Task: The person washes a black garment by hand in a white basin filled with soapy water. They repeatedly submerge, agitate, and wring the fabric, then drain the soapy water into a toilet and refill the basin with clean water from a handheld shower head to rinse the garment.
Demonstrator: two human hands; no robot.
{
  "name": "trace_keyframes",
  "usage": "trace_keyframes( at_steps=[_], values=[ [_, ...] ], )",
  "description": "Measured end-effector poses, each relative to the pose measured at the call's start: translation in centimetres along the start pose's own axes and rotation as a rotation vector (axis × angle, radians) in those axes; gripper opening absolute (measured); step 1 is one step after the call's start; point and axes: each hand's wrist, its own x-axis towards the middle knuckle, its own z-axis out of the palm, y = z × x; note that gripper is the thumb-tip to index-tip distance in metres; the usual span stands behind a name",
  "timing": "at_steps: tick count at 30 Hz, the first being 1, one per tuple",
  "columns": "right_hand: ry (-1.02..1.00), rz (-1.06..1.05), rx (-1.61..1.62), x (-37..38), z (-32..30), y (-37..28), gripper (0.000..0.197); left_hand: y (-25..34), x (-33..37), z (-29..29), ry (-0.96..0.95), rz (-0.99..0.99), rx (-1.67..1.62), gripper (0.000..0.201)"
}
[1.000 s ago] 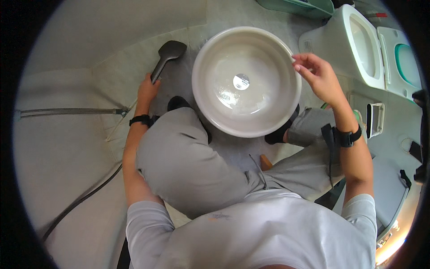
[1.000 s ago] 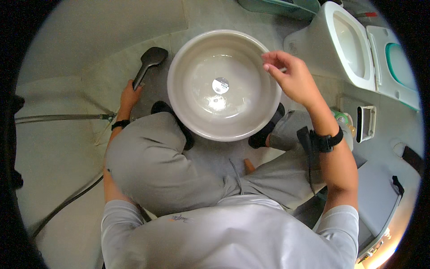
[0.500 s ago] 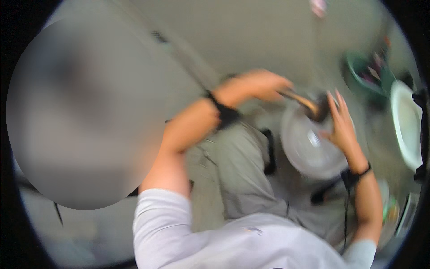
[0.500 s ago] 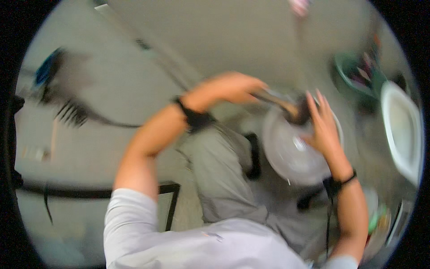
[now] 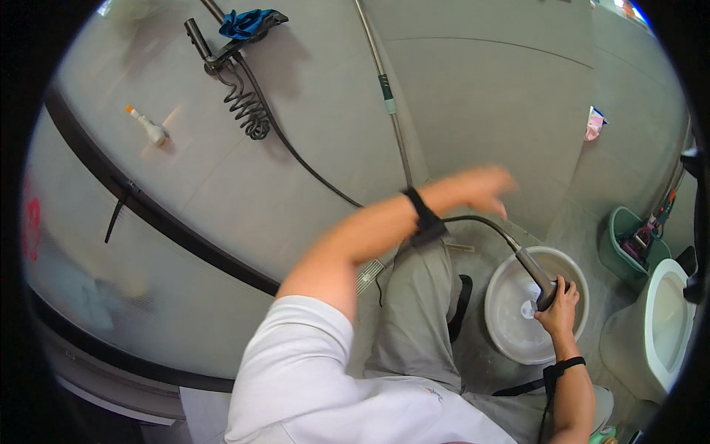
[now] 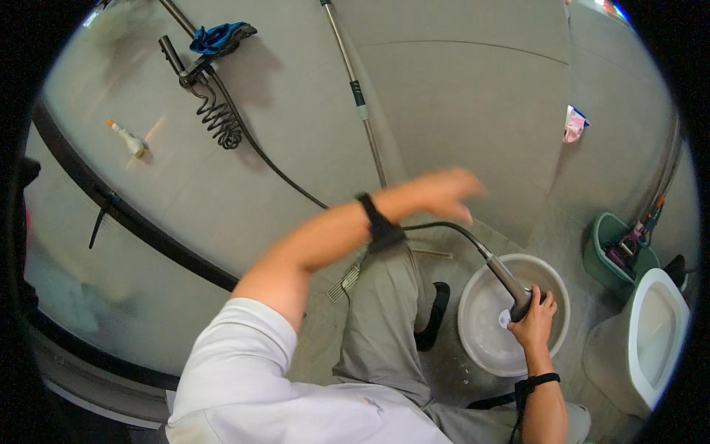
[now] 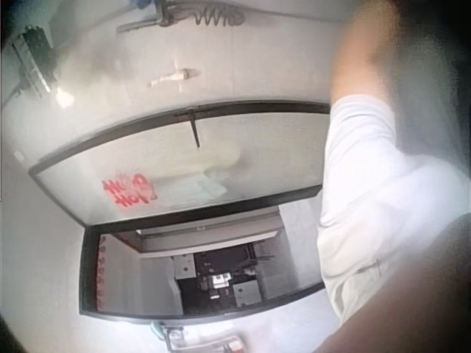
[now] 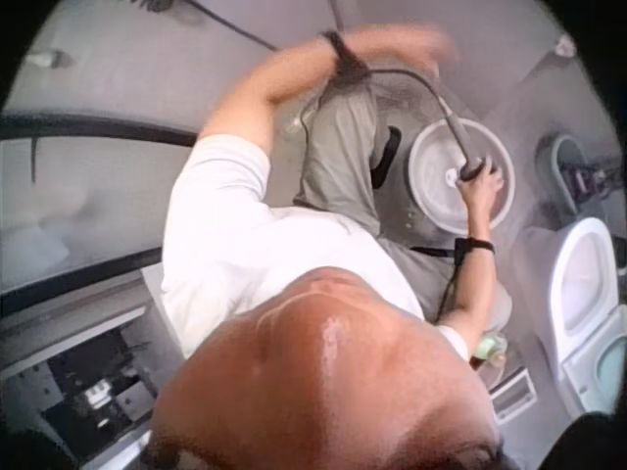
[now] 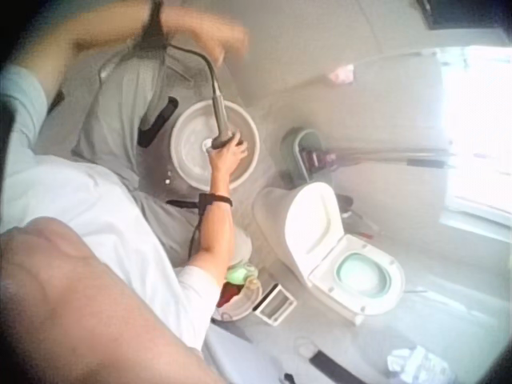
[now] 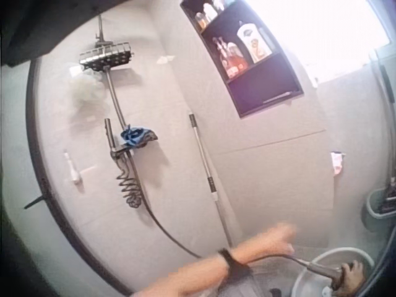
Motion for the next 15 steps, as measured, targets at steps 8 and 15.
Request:
trace_keyframes(
  at_steps=[8, 15],
  values=[
    [-0.104, 0.098, -0.028, -0.9, 2.8, 2.1, 0.114, -9.7, -22.5, -30.2, 0.776, -0.948, 1.160, 0.046],
    [-0.080, 0.023, -0.074, 0.3, 4.1, 3.8, 0.104, -14.8, -29.3, -35.7, 0.438, -1.133, 1.394, 0.069]
  ],
)
